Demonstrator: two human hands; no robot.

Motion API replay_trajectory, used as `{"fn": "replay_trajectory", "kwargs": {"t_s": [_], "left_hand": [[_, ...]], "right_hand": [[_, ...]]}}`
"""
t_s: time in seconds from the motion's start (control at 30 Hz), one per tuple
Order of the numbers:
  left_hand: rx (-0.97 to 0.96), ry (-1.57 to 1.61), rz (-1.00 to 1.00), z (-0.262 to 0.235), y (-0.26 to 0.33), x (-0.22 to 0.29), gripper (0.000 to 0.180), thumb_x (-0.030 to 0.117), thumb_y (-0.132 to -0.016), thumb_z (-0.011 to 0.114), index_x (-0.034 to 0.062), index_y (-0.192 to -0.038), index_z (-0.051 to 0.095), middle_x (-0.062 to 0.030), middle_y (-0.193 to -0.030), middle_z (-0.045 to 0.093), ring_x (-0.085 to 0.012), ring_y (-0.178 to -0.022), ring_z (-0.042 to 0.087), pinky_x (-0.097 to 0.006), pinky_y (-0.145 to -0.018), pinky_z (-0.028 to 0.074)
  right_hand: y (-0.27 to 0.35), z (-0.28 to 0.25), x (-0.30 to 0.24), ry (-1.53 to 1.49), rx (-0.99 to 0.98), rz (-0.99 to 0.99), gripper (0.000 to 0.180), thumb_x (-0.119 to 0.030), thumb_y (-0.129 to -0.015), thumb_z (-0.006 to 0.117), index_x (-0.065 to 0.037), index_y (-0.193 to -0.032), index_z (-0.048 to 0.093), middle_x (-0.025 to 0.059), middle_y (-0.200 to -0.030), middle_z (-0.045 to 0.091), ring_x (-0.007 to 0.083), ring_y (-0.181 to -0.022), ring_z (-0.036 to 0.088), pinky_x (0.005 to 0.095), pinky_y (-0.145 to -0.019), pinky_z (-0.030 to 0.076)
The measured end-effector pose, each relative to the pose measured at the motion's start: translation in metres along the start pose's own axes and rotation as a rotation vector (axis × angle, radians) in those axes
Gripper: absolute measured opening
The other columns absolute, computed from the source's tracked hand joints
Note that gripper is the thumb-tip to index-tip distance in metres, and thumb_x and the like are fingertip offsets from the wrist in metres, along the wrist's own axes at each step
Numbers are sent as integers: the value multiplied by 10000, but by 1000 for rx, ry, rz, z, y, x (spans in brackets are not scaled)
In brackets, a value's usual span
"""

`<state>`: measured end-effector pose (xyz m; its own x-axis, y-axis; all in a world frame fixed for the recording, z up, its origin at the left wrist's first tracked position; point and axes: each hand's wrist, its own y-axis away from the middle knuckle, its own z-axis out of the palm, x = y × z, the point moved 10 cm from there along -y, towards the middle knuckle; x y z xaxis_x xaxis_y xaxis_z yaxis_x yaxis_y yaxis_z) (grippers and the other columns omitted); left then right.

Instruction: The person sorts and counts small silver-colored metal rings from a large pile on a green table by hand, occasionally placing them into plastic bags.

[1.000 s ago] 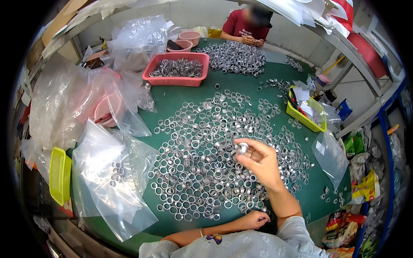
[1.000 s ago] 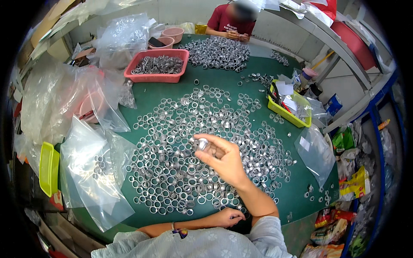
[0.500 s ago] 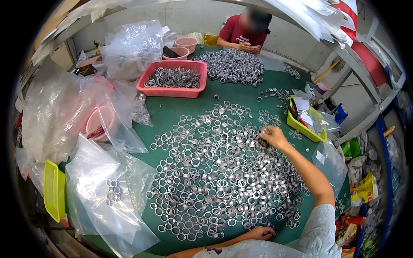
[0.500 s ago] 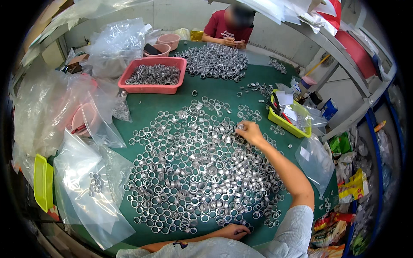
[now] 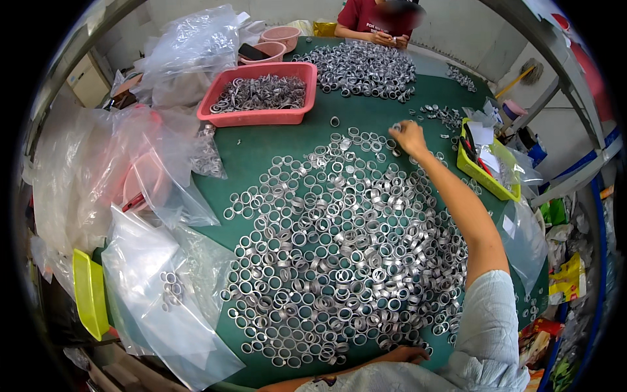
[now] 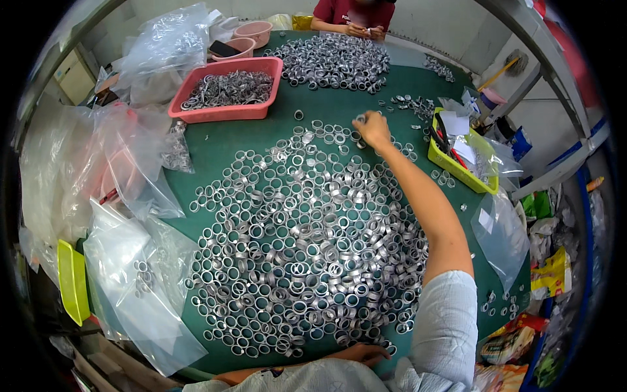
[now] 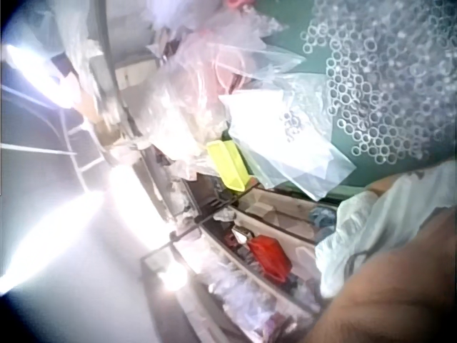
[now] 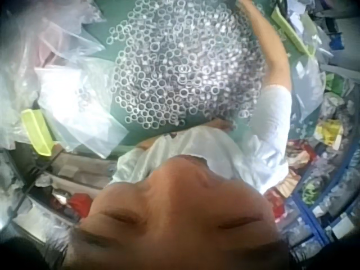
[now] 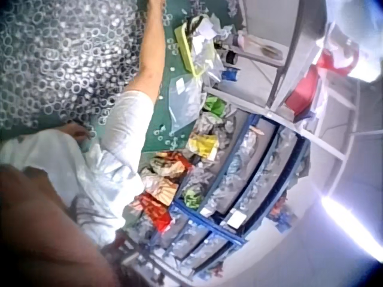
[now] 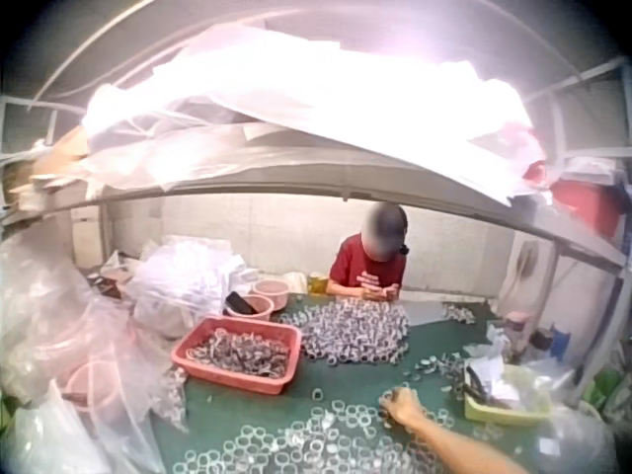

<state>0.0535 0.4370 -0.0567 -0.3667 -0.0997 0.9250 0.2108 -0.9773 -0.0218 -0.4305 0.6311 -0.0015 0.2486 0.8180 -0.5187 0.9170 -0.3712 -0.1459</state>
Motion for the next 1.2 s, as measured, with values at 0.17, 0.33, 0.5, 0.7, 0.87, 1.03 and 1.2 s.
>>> {"fn": "replay_trajectory", "kwargs": {"t_s": [0.17,0.33,0.5,0.7,0.87,1.03,1.2], "left_hand": [[-44,62,-88,-1,4,10,223,150,-936,470,86,-1123,573,-50,-657,553,-98,-552,471,-270,-540,395],[-79,34,-252,14,6,-42,242,175,-944,450,86,-1145,550,-42,-650,546,-103,-541,461,-276,-537,391],[-105,57,-184,6,1,-21,254,189,-947,443,89,-1156,547,-65,-741,611,-114,-596,523,-281,-592,428],[-64,207,-81,15,3,-36,243,150,-900,519,117,-1138,554,-28,-764,543,-76,-649,471,-241,-628,400],[-58,108,-142,5,5,-27,243,149,-902,518,104,-1138,558,-45,-764,571,-90,-647,501,-252,-617,413],[-71,-12,-159,4,5,-9,245,148,-903,517,92,-1137,562,-63,-765,600,-104,-645,532,-264,-605,427],[-48,-169,-116,-2,3,25,246,146,-905,516,80,-1137,567,-80,-766,628,-118,-644,562,-275,-593,440]], "right_hand": [[-14,10,3,-21,-31,50,360,-326,-753,688,-16,-932,653,157,-864,662,318,-847,631,398,-747,486],[-5,0,0,130,85,-61,360,-320,-753,691,17,-876,654,157,-778,664,311,-775,644,402,-696,485],[-43,-7,-11,50,64,43,388,-345,-759,679,-49,-1007,642,182,-1007,642,352,-955,605,434,-781,494],[-62,30,-31,198,92,-43,425,-355,-768,674,-25,-1027,607,189,-1048,623,347,-997,587,431,-844,474],[-50,43,-33,255,62,-124,348,-271,-810,639,-32,-1061,603,170,-1096,605,328,-1040,563,427,-857,467],[-22,15,-28,120,49,-225,314,-199,-785,651,0,-1025,615,154,-907,635,313,-917,590,405,-780,468],[85,-15,-63,104,-171,-517,226,-166,-767,637,1,-918,626,155,-813,615,332,-801,577,420,-725,460]]}}
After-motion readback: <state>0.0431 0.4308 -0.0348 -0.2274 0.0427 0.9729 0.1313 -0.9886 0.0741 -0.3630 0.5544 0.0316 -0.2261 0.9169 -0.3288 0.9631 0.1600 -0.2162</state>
